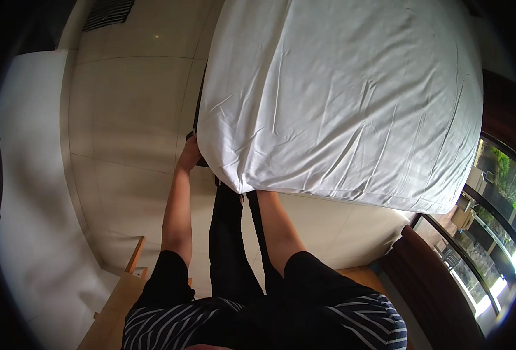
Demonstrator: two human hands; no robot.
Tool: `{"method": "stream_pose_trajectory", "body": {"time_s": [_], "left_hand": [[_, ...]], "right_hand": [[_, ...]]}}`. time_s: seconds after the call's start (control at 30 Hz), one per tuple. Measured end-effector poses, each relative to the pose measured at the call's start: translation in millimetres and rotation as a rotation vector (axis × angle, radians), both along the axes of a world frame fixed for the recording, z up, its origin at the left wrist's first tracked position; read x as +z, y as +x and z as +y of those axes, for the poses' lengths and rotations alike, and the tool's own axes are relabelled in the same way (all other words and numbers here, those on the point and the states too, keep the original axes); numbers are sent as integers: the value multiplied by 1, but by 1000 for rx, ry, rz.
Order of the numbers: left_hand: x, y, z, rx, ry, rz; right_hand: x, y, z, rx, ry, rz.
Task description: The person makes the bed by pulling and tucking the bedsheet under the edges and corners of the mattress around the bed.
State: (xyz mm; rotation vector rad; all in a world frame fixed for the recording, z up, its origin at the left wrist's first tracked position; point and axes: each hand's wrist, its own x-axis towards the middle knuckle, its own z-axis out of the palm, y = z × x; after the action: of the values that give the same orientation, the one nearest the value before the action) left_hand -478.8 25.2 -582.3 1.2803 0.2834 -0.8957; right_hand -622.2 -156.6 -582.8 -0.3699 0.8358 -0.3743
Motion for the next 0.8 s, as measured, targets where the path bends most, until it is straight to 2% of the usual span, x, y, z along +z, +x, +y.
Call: {"method": "stream_pose_trajectory", "body": {"time_s": [0.13, 0.23, 0.37, 0.47, 0.53, 0.57, 0.67, 0.7, 0.77, 0.8], "left_hand": [[-22, -2, 1, -2, 128, -107], [-20, 9, -5, -337, 587, -545], [-24, -5, -16, -105, 684, -790], [-10, -29, -21, 54, 649, -889], [-1, -54, -19, -73, 618, -868], [3, -65, -18, -140, 606, -859], [30, -91, -16, -539, 530, -1267], [10, -101, -13, -657, 558, -1204], [-37, -113, -12, -888, 598, -1078], [2, -86, -27, -710, 403, -845]], "right_hand": [[-2, 0, 6, -6, -14, 41], [-5, 11, 16, -36, -26, 83], [-7, 27, 32, -34, -159, 300], [8, -7, 27, 313, -885, 894], [15, -45, 22, 647, -1327, 1152], [13, -57, 18, 766, -1416, 1163], [-6, -77, 3, 1038, -1535, 1035], [-6, -73, 1, 1122, -1556, 974], [3, -63, -2, 1034, -1508, 873], [14, -54, -4, 1032, -1473, 864]]}}
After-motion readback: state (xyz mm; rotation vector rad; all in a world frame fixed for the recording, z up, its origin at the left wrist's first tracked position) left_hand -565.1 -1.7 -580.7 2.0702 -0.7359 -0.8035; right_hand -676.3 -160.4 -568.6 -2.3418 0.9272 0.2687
